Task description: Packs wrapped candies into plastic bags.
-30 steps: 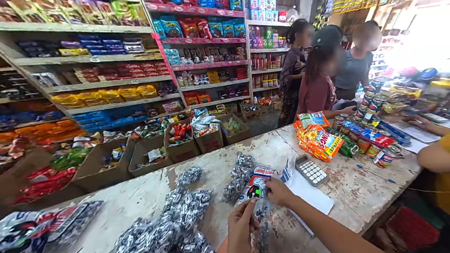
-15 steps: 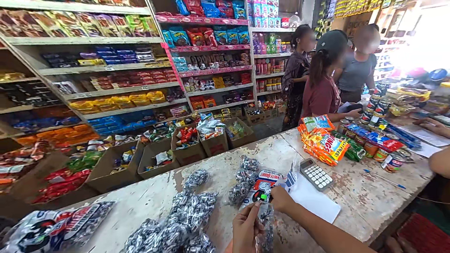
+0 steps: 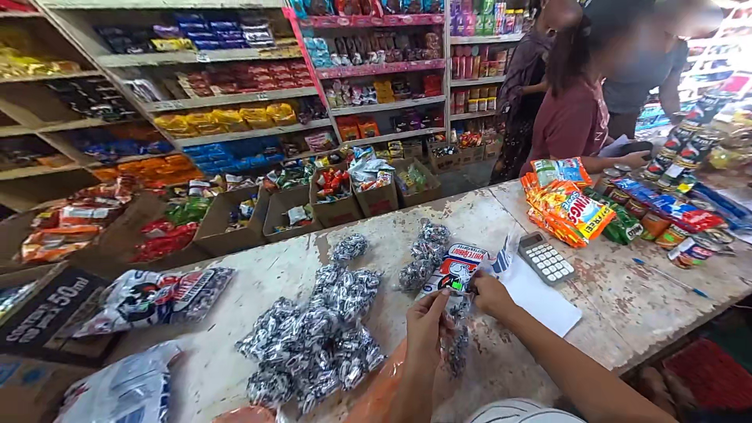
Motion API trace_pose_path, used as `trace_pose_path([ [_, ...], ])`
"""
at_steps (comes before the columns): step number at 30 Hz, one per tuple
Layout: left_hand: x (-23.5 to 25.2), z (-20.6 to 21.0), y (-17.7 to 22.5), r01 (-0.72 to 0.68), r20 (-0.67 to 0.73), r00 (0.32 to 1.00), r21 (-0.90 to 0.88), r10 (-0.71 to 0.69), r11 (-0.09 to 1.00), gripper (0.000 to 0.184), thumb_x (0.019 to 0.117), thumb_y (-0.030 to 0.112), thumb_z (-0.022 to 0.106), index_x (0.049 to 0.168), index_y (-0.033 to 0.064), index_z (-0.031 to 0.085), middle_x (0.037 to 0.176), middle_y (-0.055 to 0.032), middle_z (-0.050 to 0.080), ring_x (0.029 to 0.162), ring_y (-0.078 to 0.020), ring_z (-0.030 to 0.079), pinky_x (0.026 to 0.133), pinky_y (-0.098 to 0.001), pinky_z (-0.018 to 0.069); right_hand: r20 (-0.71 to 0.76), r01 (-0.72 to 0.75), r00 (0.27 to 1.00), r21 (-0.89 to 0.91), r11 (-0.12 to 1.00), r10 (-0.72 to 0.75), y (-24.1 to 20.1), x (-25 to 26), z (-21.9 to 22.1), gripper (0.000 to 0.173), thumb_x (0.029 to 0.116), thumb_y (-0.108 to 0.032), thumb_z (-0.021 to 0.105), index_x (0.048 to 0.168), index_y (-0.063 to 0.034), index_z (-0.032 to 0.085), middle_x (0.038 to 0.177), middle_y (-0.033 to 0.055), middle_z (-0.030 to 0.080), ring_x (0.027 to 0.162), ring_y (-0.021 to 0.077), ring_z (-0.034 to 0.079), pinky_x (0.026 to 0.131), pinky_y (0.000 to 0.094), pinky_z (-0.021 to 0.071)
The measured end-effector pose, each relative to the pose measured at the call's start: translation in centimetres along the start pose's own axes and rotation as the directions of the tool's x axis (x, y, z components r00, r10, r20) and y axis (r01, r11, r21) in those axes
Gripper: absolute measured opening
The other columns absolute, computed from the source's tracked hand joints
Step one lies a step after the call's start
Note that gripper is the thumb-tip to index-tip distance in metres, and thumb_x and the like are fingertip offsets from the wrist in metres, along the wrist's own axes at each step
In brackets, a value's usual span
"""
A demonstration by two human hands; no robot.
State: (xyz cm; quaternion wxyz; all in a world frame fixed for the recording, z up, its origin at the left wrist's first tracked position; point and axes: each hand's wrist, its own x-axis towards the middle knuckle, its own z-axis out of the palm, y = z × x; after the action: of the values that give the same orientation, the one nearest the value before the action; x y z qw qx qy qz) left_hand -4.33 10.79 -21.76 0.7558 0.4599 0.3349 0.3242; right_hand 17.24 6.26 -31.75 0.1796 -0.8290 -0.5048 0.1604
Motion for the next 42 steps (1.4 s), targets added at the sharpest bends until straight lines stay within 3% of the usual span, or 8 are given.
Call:
trace_pose_path([
  [7,0.2,-0.1,0.3,0.018,-0.009,1.000,-0.017,-0.018,1.000,0.018,0.1023,0.012,0.061,0.104,-0.0022,0.071,0.055,-0.0016,0.054,0.041,-0.0077,0.050,0.042,-0.0247,0.0508,-0.002,0.012,1.000,0.040,0.999,-0.012,2.7,-1.1,-1.6,0.022,0.0869,-0.040,0.071,0.092,-0.0200,0.077,0.094,0.0006,0.075,0.093,0.0196,0.071,0.087,0.0500,0.0573],
  [15,-0.5,0.4,0.6,0.006,0.041,0.999,0.062,-0.008,0.998,0.019,0.1021,0.014,0.062,0.110,-0.0007,0.072,0.061,-0.0026,0.059,0.045,-0.0090,0.054,0.045,-0.0262,0.0523,-0.051,0.245,0.968,0.413,0.877,-0.247,-2.1,-9.0,-14.7,0.014,0.0877,-0.029,0.080,0.092,-0.0159,0.077,0.079,-0.0051,0.071,0.069,0.0060,0.067,0.063,0.0261,0.0573],
  [22,-0.6,0.1,0.1,-0.069,0.156,0.986,0.088,0.055,0.994,0.019,0.0995,0.012,0.065,0.111,0.0001,0.073,0.067,-0.0032,0.064,0.047,-0.0071,0.054,0.044,-0.0238,0.0500,0.245,0.300,0.912,0.152,0.942,-0.330,-6.4,-8.4,-14.9,0.020,0.0840,-0.036,0.080,0.086,-0.0162,0.076,0.075,-0.0027,0.069,0.068,0.0112,0.065,0.066,0.0379,0.0554],
  [25,-0.8,0.2,0.1,-0.071,0.200,0.978,0.083,0.053,0.994,0.019,0.0989,0.011,0.066,0.112,-0.0005,0.074,0.066,-0.0041,0.065,0.046,-0.0072,0.054,0.043,-0.0237,0.0501,0.177,0.218,0.955,0.130,0.967,-0.239,-7.9,-7.5,-15.5,0.027,0.0848,-0.042,0.080,0.094,-0.0169,0.077,0.083,-0.0010,0.071,0.077,0.0135,0.067,0.076,0.0411,0.0560],
  [30,-0.5,0.1,-0.2,-0.060,0.173,0.984,0.064,0.049,0.996,0.021,0.1004,0.015,0.065,0.112,0.0002,0.074,0.065,-0.0050,0.063,0.046,-0.0090,0.054,0.044,-0.0257,0.0509,-0.053,0.165,0.986,0.364,0.917,-0.156,-8.6,-7.1,-14.9,0.025,0.0877,-0.041,0.079,0.099,-0.0187,0.077,0.082,-0.0033,0.072,0.063,0.0070,0.066,0.056,0.0274,0.0567],
  [33,-0.5,0.0,0.2,-0.034,0.114,0.993,0.038,0.029,0.999,0.020,0.1014,0.014,0.063,0.112,0.0002,0.073,0.064,-0.0039,0.060,0.045,-0.0091,0.052,0.044,-0.0259,0.0512,-0.196,0.308,0.947,0.336,0.890,-0.254,-9.0,-7.3,-13.3,0.016,0.0879,-0.033,0.079,0.096,-0.0197,0.077,0.094,-0.0054,0.071,0.079,0.0052,0.068,0.068,0.0247,0.0600],
  [38,-0.3,-0.1,0.5,-0.025,0.074,0.997,0.006,0.025,1.000,0.021,0.1016,0.014,0.063,0.111,-0.0012,0.073,0.064,-0.0047,0.061,0.045,-0.0089,0.052,0.043,-0.0260,0.0511,-0.212,0.357,0.934,0.470,0.807,-0.289,-8.9,-7.8,-12.9,0.018,0.0927,-0.023,0.075,0.109,-0.0159,0.077,0.101,-0.0013,0.074,0.071,0.0087,0.069,0.060,0.0272,0.0603],
  [42,-0.2,-0.3,0.9,-0.019,0.032,0.999,0.003,0.019,1.000,0.020,0.1020,0.013,0.062,0.111,-0.0011,0.073,0.061,-0.0045,0.060,0.043,-0.0082,0.052,0.042,-0.0247,0.0499,-0.121,0.169,0.983,0.317,0.933,-0.137,-3.2,-5.0,-12.2,0.019,0.0962,-0.035,0.069,0.096,-0.0178,0.078,0.084,-0.0034,0.074,0.070,0.0094,0.070,0.064,0.0317,0.0612],
])
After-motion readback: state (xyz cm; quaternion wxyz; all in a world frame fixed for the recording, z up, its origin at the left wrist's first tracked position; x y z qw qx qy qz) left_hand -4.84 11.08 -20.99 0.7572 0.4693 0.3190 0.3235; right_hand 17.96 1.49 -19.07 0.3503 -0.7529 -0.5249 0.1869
